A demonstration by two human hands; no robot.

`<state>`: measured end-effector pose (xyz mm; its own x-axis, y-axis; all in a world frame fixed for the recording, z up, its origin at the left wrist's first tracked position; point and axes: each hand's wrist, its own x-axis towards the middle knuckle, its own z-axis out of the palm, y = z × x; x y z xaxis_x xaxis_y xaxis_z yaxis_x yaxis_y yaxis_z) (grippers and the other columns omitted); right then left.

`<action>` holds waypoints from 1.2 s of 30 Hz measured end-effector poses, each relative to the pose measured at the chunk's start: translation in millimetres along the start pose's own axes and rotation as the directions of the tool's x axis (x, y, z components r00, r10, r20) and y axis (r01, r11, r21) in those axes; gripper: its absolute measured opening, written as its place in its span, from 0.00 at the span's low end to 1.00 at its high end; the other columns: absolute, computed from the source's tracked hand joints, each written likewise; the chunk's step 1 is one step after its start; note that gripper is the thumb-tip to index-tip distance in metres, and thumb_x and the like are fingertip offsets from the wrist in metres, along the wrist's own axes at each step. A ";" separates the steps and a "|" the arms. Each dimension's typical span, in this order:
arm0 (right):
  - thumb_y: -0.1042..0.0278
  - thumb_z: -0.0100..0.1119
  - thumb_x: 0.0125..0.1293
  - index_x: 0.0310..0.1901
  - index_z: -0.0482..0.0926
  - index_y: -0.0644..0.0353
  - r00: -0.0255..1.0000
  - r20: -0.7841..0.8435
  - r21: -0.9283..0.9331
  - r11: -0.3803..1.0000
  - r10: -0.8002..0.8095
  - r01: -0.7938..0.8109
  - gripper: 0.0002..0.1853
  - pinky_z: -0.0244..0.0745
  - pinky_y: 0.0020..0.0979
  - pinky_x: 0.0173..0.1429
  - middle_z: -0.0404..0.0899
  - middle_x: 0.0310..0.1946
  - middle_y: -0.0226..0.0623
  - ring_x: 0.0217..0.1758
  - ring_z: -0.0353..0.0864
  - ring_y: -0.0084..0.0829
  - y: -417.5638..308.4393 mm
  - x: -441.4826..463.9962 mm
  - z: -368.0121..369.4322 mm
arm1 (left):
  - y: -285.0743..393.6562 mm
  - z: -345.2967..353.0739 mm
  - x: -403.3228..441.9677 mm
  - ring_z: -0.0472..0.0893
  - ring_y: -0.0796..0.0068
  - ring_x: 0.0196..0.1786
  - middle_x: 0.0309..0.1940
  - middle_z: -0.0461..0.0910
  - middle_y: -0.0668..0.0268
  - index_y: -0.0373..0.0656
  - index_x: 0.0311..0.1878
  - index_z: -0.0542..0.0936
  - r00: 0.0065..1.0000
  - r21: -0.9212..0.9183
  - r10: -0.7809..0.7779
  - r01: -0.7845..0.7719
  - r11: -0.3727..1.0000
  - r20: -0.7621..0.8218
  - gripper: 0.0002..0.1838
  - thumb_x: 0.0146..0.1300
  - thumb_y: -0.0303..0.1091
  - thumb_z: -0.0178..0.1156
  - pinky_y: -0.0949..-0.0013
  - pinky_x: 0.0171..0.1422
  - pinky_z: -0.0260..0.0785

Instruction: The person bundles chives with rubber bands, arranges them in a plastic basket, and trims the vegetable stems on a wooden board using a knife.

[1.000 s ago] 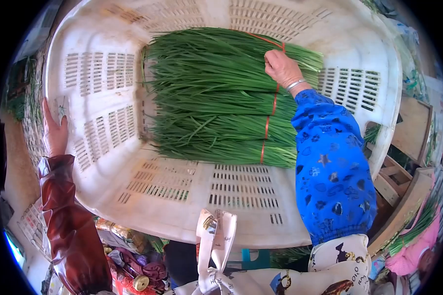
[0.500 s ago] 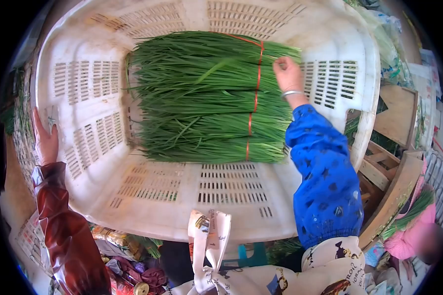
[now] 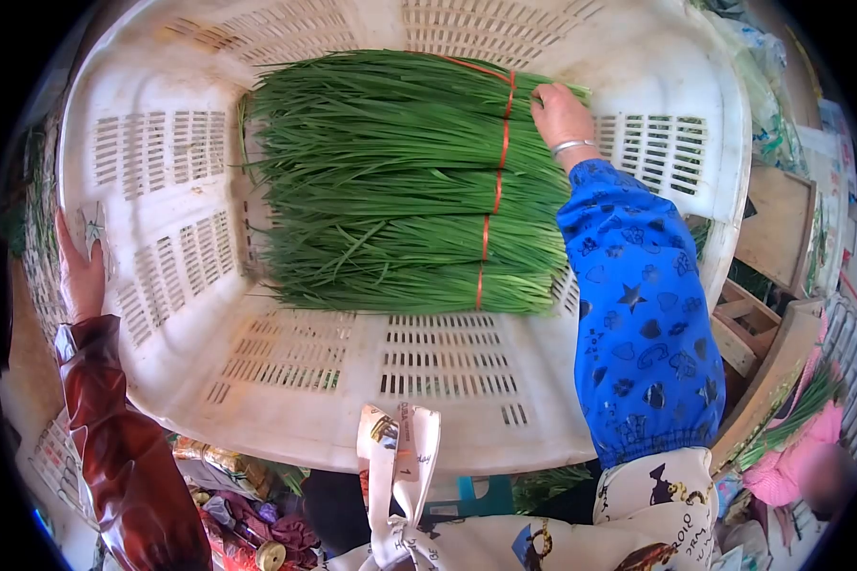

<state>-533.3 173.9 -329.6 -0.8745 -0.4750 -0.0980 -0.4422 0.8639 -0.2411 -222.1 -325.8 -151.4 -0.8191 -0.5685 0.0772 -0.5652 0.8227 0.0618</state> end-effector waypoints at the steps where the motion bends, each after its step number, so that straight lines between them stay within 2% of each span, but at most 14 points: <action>1: 0.64 0.53 0.54 0.34 0.74 0.53 1.000 -0.006 -0.019 1.000 -0.025 0.025 0.07 0.70 0.39 0.40 0.72 0.35 0.37 0.38 0.73 0.41 0.0 1.1 0.4 | 0.7 -0.1 -0.1 0.61 0.52 0.61 0.61 0.58 0.52 0.52 0.66 0.47 1.000 -0.022 0.008 -0.008 1.000 -0.002 0.37 0.53 0.26 0.51 0.60 0.60 0.57; 5: 0.65 0.53 0.54 0.32 0.74 0.55 0.996 0.007 -0.057 0.995 -0.087 0.088 0.06 0.70 0.40 0.39 0.71 0.33 0.37 0.38 0.73 0.42 -3.3 -1.5 -2.8 | -1.2 0.0 0.5 0.60 0.52 0.62 0.61 0.57 0.51 0.49 0.66 0.47 0.999 -0.039 0.032 -0.032 0.999 0.001 0.37 0.53 0.24 0.51 0.61 0.62 0.55; 7: 0.66 0.53 0.54 0.32 0.73 0.56 0.970 0.054 -0.105 0.965 -0.237 0.241 0.06 0.70 0.40 0.38 0.70 0.32 0.37 0.38 0.74 0.42 -4.5 -4.4 -2.2 | 1.5 -2.1 1.3 0.60 0.53 0.62 0.61 0.57 0.51 0.48 0.66 0.47 1.000 -0.050 0.004 -0.003 0.999 0.022 0.37 0.53 0.24 0.50 0.62 0.62 0.55; 8: 0.66 0.53 0.54 0.32 0.73 0.56 0.970 0.054 -0.106 0.965 -0.237 0.241 0.06 0.70 0.40 0.38 0.70 0.32 0.37 0.38 0.74 0.42 -3.5 -3.5 -1.5 | -0.1 -0.6 1.1 0.60 0.53 0.62 0.61 0.57 0.51 0.48 0.66 0.47 1.000 -0.051 0.003 -0.002 0.999 0.022 0.37 0.53 0.24 0.50 0.62 0.62 0.55; 11: 0.66 0.53 0.54 0.33 0.74 0.57 0.984 0.042 -0.088 0.980 -0.173 0.176 0.06 0.71 0.39 0.39 0.71 0.33 0.37 0.38 0.74 0.42 1.8 2.7 5.6 | -7.1 2.2 0.3 0.69 0.49 0.54 0.58 0.62 0.51 0.55 0.67 0.45 0.996 0.018 0.080 -0.080 0.997 -0.036 0.38 0.54 0.29 0.51 0.59 0.54 0.62; 13: 0.67 0.53 0.54 0.35 0.76 0.56 0.981 0.027 0.074 0.979 -0.193 0.191 0.07 0.71 0.39 0.40 0.72 0.34 0.38 0.38 0.74 0.43 14.3 5.3 6.6 | -7.4 3.4 0.6 0.70 0.49 0.53 0.58 0.63 0.51 0.56 0.67 0.44 0.992 0.020 0.114 -0.113 0.993 -0.062 0.38 0.54 0.30 0.51 0.58 0.52 0.63; 14: 0.67 0.53 0.54 0.35 0.76 0.56 0.980 0.030 0.075 0.979 -0.195 0.192 0.07 0.71 0.39 0.40 0.72 0.34 0.38 0.38 0.74 0.43 16.7 7.3 4.8 | -7.7 2.8 0.7 0.70 0.49 0.53 0.58 0.63 0.51 0.56 0.67 0.44 0.992 0.021 0.112 -0.111 0.994 -0.059 0.38 0.54 0.30 0.51 0.58 0.52 0.63; 16: 0.67 0.52 0.55 0.36 0.77 0.56 0.951 0.087 0.012 0.955 -0.296 0.296 0.08 0.71 0.38 0.42 0.73 0.35 0.38 0.38 0.74 0.43 22.5 11.3 0.7 | -7.0 1.8 1.2 0.70 0.48 0.52 0.57 0.64 0.51 0.56 0.67 0.44 0.997 0.062 0.060 -0.058 0.996 -0.040 0.38 0.54 0.31 0.50 0.57 0.51 0.64; 20: 0.68 0.52 0.55 0.35 0.76 0.56 0.957 0.099 0.006 0.962 -0.271 0.272 0.07 0.70 0.39 0.41 0.73 0.35 0.39 0.38 0.74 0.44 19.4 16.5 5.7 | -5.2 0.7 0.6 0.70 0.48 0.52 0.57 0.64 0.52 0.56 0.67 0.44 0.996 0.032 0.084 -0.083 0.996 -0.041 0.38 0.54 0.32 0.50 0.57 0.51 0.64; 22: 0.68 0.50 0.56 0.35 0.73 0.57 0.929 0.084 -0.029 0.931 -0.360 0.364 0.06 0.71 0.39 0.40 0.72 0.34 0.41 0.38 0.74 0.45 20.8 15.5 3.6 | -0.3 -0.9 -0.4 0.62 0.52 0.60 0.60 0.59 0.51 0.50 0.66 0.47 1.000 -0.009 0.009 -0.009 1.000 0.010 0.37 0.53 0.26 0.50 0.61 0.60 0.58; 25: 0.68 0.49 0.57 0.34 0.70 0.57 0.911 0.157 -0.150 0.903 -0.381 0.403 0.05 0.71 0.40 0.38 0.71 0.34 0.42 0.37 0.74 0.45 15.4 16.6 -1.3 | -1.1 -1.5 1.3 0.63 0.52 0.60 0.60 0.59 0.52 0.50 0.66 0.47 0.999 -0.005 -0.039 0.040 0.999 0.031 0.37 0.53 0.27 0.50 0.61 0.59 0.59; 29: 0.71 0.47 0.57 0.35 0.68 0.58 0.910 0.197 -0.228 0.886 -0.364 0.404 0.05 0.72 0.39 0.38 0.70 0.34 0.42 0.37 0.75 0.45 12.7 18.6 -1.7 | 1.1 -3.1 0.5 0.63 0.53 0.60 0.61 0.59 0.52 0.51 0.66 0.47 0.999 -0.027 -0.021 0.022 0.999 0.041 0.37 0.53 0.27 0.50 0.61 0.59 0.59; 32: 0.75 0.45 0.55 0.35 0.67 0.60 0.877 0.195 -0.293 0.827 -0.440 0.480 0.05 0.73 0.39 0.36 0.70 0.34 0.44 0.35 0.76 0.44 12.9 20.6 0.4 | 2.0 -2.4 -0.1 0.63 0.52 0.60 0.61 0.59 0.52 0.51 0.66 0.47 0.997 -0.047 -0.048 0.051 0.998 0.057 0.37 0.54 0.27 0.50 0.61 0.59 0.59; 36: 0.77 0.44 0.53 0.35 0.66 0.61 0.888 0.209 -0.387 0.799 -0.410 0.460 0.07 0.75 0.39 0.31 0.69 0.33 0.45 0.31 0.77 0.43 11.6 19.1 10.3 | -1.3 -1.6 0.1 0.64 0.51 0.59 0.60 0.59 0.52 0.51 0.66 0.47 1.000 0.027 0.003 -0.003 1.000 0.013 0.37 0.54 0.28 0.50 0.60 0.58 0.59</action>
<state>-553.1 173.1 -344.2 -0.5539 -0.8107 -0.1898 -0.8326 0.5371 0.1356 -221.3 -326.9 -149.9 -0.8217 -0.5662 0.0649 -0.5652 0.8242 0.0346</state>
